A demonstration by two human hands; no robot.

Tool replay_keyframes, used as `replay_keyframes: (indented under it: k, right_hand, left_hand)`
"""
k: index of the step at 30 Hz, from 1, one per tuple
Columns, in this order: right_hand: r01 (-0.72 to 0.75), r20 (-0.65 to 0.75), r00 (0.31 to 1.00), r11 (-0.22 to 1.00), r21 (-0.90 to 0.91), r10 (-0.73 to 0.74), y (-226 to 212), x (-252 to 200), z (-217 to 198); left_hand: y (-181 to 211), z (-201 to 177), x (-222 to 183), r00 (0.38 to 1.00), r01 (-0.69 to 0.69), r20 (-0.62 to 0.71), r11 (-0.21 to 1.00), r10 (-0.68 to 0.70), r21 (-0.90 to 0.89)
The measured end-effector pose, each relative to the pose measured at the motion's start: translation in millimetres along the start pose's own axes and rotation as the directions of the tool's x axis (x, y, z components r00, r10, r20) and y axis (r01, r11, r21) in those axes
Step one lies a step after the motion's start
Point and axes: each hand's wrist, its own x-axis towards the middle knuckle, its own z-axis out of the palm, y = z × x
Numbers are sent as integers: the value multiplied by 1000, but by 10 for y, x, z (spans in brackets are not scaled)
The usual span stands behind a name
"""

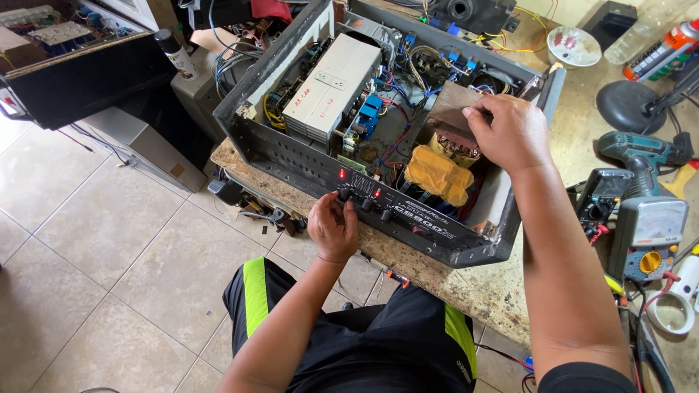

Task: Inspecting an electronic amplifier, adjusting front panel knobs, and placing the metal cover plate back onto the chassis.

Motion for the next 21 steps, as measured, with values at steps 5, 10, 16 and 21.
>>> replay_keyframes:
  k: [5, 10, 16, 21]
  right_hand:
    - [-8, -7, 1000, 1000, 19, 8, -54, -6, -40]
    - [-1, -16, 1000, 1000, 21, 1, -58, -7, -37]
    - [-5, -11, 1000, 999, 32, 5, -31, -3, -15]
    - [-6, 10, 1000, 1000, -10, 6, 7, -4, 3]
  left_hand:
    - [-7, 15, -19, 1000, 2, 9, 1000, -2, 3]
    - [-13, 7, -27, 1000, 11, 15, 1000, -11, 19]
    - [-32, 11, -40, 1000, 20, 11, 1000, -20, 16]
    - [-32, 16, -39, 1000, 10, 3, 1000, -11, 25]
